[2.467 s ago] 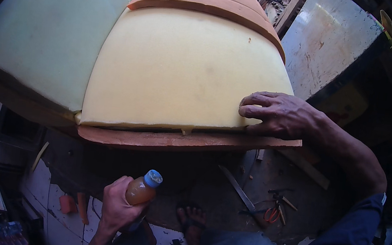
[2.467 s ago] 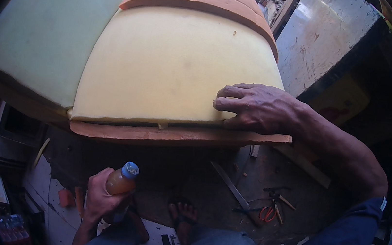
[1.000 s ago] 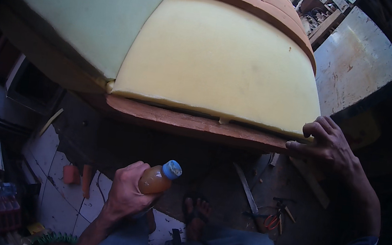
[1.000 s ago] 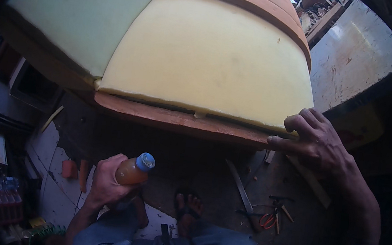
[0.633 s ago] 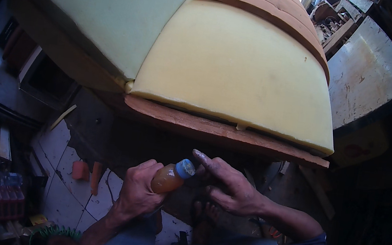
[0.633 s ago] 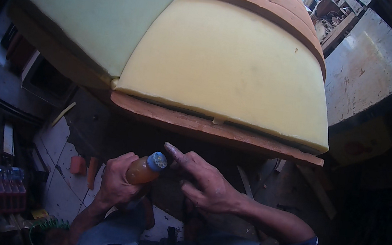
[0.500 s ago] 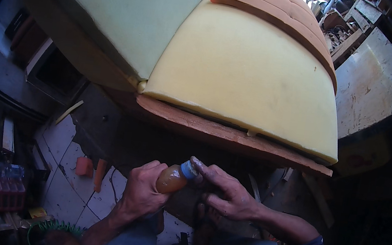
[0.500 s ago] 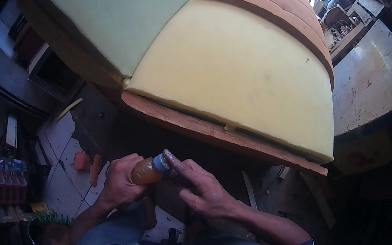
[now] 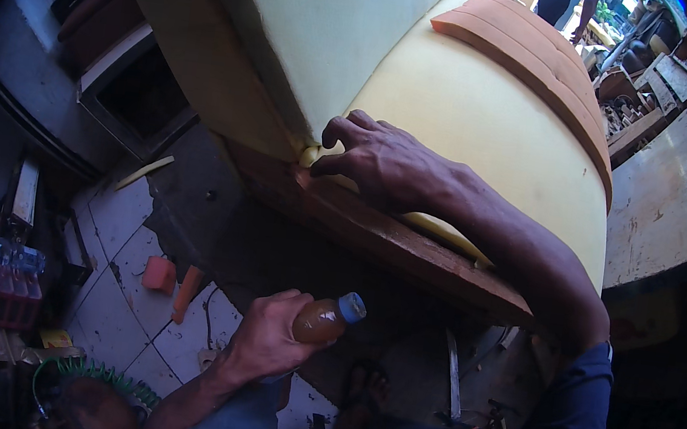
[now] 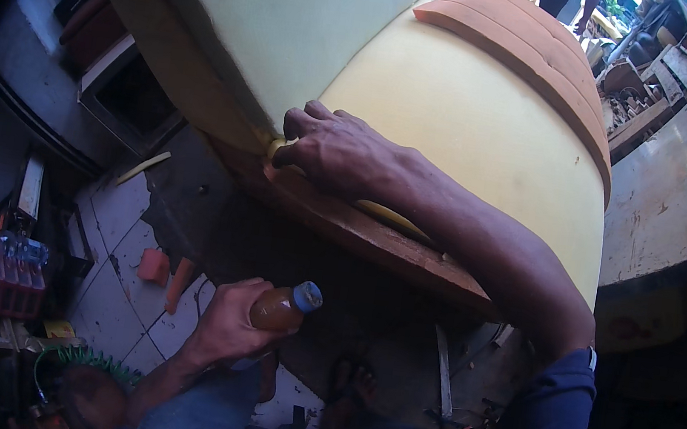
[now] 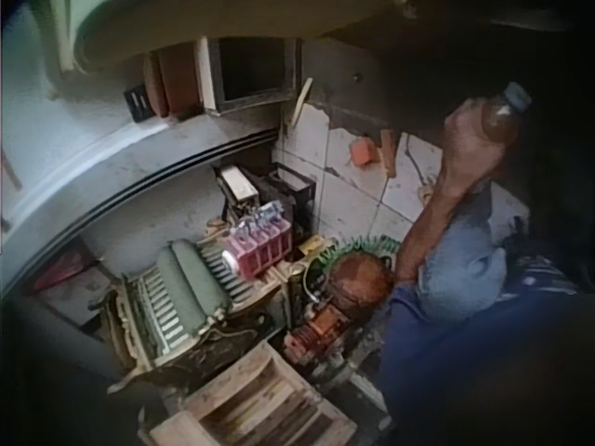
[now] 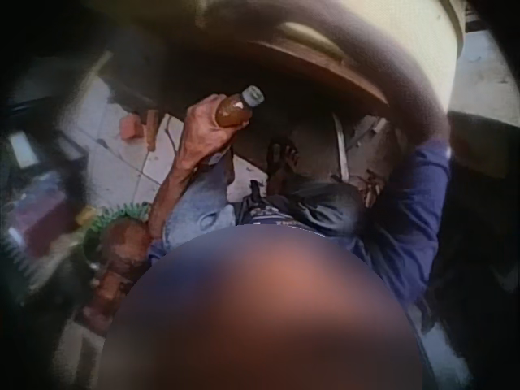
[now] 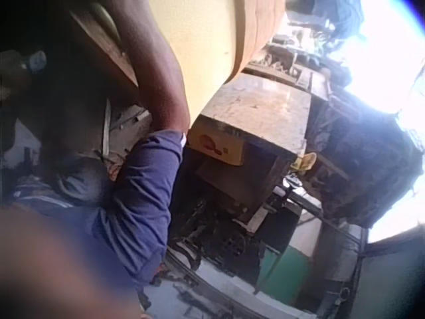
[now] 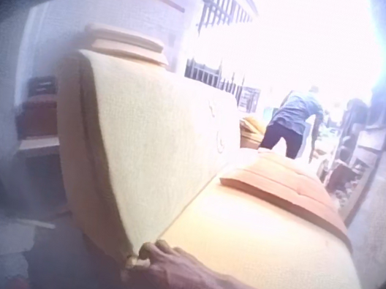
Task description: The person uses a staple gun to attach a brown fabric strip to the edge of a large yellow foam cushion. They then apply glue from a bottle along the seam and press the fabric into place by hand.
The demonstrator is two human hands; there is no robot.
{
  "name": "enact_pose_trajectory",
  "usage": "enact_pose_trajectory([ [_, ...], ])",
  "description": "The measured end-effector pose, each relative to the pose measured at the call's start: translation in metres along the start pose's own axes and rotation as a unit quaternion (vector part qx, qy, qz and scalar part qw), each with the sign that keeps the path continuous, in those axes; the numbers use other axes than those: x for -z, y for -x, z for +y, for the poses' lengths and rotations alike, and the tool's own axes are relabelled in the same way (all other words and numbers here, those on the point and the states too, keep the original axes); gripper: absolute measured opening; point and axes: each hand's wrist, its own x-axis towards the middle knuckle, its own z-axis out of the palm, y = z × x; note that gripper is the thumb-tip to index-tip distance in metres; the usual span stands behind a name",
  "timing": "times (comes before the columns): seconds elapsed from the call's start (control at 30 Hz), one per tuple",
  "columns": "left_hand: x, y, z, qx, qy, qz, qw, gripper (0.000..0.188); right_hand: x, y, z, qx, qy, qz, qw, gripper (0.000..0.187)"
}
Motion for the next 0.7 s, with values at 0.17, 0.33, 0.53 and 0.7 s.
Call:
enact_pose_trajectory([
  [0.17,-0.002,-0.003,-0.002,-0.022,-0.026,-0.027,0.999,0.032,0.008,-0.003,0.008,0.044,0.065,-0.063,0.995,0.019],
  [0.33,-0.003,-0.005,0.001,-0.026,-0.032,-0.029,0.999,0.031,0.031,0.063,0.005,0.042,0.067,-0.09,0.993,0.018],
  [0.53,-0.015,-0.018,0.009,-0.047,-0.043,-0.058,0.996,0.03,0.051,0.169,-0.007,-0.013,0.079,-0.094,0.992,0.017],
  [0.7,-0.03,-0.031,0.014,-0.062,-0.067,-0.085,0.992,0.032,0.066,0.245,-0.02,-0.057,0.109,-0.093,0.988,0.015],
])
